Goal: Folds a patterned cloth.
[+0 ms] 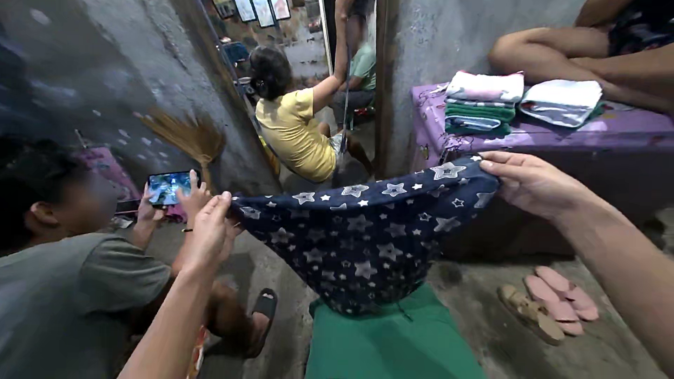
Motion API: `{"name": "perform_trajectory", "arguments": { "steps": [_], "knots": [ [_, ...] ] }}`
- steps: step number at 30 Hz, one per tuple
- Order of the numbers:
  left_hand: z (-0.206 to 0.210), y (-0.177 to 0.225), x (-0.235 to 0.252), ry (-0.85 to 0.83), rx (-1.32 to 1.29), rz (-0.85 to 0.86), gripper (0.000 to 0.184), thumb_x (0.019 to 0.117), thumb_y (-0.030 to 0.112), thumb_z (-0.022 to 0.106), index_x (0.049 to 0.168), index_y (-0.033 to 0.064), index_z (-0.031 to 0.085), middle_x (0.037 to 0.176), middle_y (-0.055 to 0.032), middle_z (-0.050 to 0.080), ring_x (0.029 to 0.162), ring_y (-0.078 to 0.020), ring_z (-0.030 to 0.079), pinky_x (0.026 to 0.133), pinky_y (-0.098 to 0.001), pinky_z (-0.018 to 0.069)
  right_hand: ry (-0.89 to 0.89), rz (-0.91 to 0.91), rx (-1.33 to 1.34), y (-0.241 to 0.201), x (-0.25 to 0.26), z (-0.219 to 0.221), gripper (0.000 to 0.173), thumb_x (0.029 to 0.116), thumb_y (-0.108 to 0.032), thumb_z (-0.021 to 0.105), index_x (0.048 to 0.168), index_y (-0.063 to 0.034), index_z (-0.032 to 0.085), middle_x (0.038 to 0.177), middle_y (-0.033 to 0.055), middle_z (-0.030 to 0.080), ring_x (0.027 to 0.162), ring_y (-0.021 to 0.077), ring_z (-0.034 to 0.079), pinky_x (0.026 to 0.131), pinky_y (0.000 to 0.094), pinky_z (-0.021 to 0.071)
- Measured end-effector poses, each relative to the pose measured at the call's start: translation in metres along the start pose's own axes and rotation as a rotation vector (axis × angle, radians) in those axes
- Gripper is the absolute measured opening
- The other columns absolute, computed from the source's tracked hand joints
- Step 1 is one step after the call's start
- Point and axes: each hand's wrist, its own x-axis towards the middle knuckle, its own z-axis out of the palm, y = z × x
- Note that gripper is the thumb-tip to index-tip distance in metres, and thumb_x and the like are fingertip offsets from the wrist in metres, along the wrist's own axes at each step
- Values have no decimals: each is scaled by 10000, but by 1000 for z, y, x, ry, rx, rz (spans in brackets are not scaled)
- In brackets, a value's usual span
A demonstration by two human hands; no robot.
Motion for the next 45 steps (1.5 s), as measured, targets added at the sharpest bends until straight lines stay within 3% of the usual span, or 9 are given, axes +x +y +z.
{"name": "perform_trajectory", "arguments": {
  "steps": [2, 4, 8, 13, 19, 22, 32, 37, 45],
  "knots": [
    [94, 56, -1, 539, 352, -330, 260, 1105, 289, 409, 1271, 232, 601, 936, 45, 617, 794, -64, 613, 753, -292, 546, 26, -48, -77, -7, 3, -6, 326, 1044, -121, 470, 1366, -131, 522, 1029, -14, 688, 815, 53, 686, 729, 251, 600],
    [98, 71, -2, 398, 365, -256, 213, 1087, 311, 459, 1126, 161, 606, 908, 61, 653, 806, -38, 648, 746, -280, 579, 53, -125, -106, -19, 3, -10, 307, 1042, -116, 480, 1342, -150, 539, 1023, -42, 681, 809, 20, 672, 720, 221, 589],
    [98, 88, 3, 196, 175, -219, 337, 1077, 468, 417, 1163, 210, 616, 1015, 61, 713, 917, -70, 698, 822, -301, 595, 102, -307, -38, -45, -3, -6, 292, 1064, -99, 406, 1082, -170, 689, 976, -100, 724, 863, -4, 683, 784, 210, 593],
    [99, 66, -4, 195, 267, -318, 235, 1052, 136, 510, 1274, 183, 569, 924, 57, 665, 718, -26, 660, 647, -216, 586, 95, -196, -56, -24, 4, -18, 267, 1033, -107, 441, 1093, -118, 701, 973, -43, 728, 847, 53, 694, 794, 261, 600],
    [66, 56, -9, 212, 234, -271, 204, 1077, 201, 456, 1150, 202, 646, 974, 81, 696, 845, -35, 691, 756, -259, 606, 10, -209, -58, -11, -12, -32, 299, 892, -12, 559, 1116, -117, 726, 1060, -27, 740, 925, 56, 700, 827, 238, 598],
    [62, 53, -5, 228, 278, -283, 228, 1077, 189, 438, 1117, 207, 662, 946, 82, 706, 796, -28, 684, 700, -234, 597, -63, -281, -159, -10, -17, -35, 430, 803, 63, 616, 1196, -84, 709, 1116, -2, 732, 955, 59, 698, 844, 226, 597],
    [65, 45, -4, 234, 351, -327, 184, 1045, 158, 514, 1077, 197, 691, 903, 88, 719, 762, -17, 691, 666, -221, 600, 75, -300, -676, -3, -22, -36, 262, 898, 79, 639, 1124, -19, 728, 1054, 59, 737, 849, 14, 677, 792, 198, 574],
    [56, 52, 0, 132, 528, -298, 191, 1057, 167, 517, 1084, 189, 705, 836, 98, 686, 583, 29, 578, 514, -148, 512, 18, -354, -805, -9, -28, -44, 212, 916, 62, 632, 1078, -25, 738, 1010, 67, 737, 854, 52, 676, 808, 253, 575],
    [22, 43, 14, -28, 426, -218, 264, 1055, 212, 525, 1271, 187, 675, 971, 44, 682, 640, -1, 574, 546, -170, 495, 110, -462, -736, -16, -25, -45, 185, 928, 32, 615, 1044, -39, 741, 958, 21, 736, 818, 16, 666, 776, 204, 569]
  ]
}}
